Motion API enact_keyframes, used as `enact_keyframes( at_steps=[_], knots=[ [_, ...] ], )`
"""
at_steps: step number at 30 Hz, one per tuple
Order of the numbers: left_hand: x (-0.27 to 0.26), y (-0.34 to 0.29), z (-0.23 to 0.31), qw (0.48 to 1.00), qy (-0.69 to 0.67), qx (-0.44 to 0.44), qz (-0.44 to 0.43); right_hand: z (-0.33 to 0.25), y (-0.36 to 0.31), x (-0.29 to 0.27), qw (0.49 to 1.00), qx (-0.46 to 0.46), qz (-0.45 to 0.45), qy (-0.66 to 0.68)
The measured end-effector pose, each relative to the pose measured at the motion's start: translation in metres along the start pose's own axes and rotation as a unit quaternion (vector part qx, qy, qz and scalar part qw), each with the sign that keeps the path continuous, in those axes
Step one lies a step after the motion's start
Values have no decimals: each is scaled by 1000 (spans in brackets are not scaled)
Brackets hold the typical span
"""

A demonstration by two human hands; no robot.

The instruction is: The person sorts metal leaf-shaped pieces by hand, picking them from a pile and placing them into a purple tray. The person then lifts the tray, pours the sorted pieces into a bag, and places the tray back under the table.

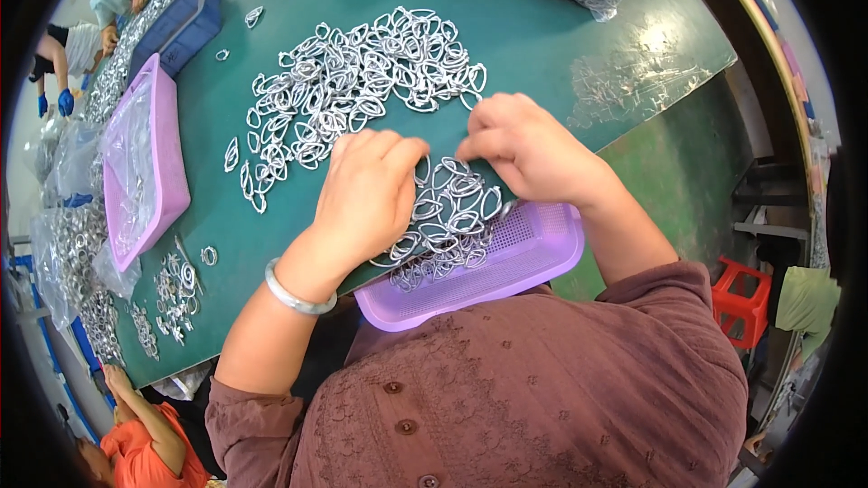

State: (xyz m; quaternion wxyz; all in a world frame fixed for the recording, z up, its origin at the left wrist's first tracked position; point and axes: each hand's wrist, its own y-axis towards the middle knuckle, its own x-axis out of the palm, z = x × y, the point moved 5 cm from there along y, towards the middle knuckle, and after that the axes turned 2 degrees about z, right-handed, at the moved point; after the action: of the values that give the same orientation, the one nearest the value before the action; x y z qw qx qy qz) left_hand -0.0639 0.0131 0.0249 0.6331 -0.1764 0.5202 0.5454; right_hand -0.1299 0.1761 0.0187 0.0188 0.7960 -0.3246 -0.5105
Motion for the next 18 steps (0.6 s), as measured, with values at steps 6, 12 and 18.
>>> enact_keyframes(
  at_steps=[6,12,18],
  knots=[
    [8,19,-12,997,69,-32,22,15,24,0,981,34,142,-124],
    [10,17,-16,996,66,-57,32,16,23,6,995,35,52,-77],
    [4,10,-12,997,59,-46,3,10,8,0,1000,1,22,0]
  ],
)
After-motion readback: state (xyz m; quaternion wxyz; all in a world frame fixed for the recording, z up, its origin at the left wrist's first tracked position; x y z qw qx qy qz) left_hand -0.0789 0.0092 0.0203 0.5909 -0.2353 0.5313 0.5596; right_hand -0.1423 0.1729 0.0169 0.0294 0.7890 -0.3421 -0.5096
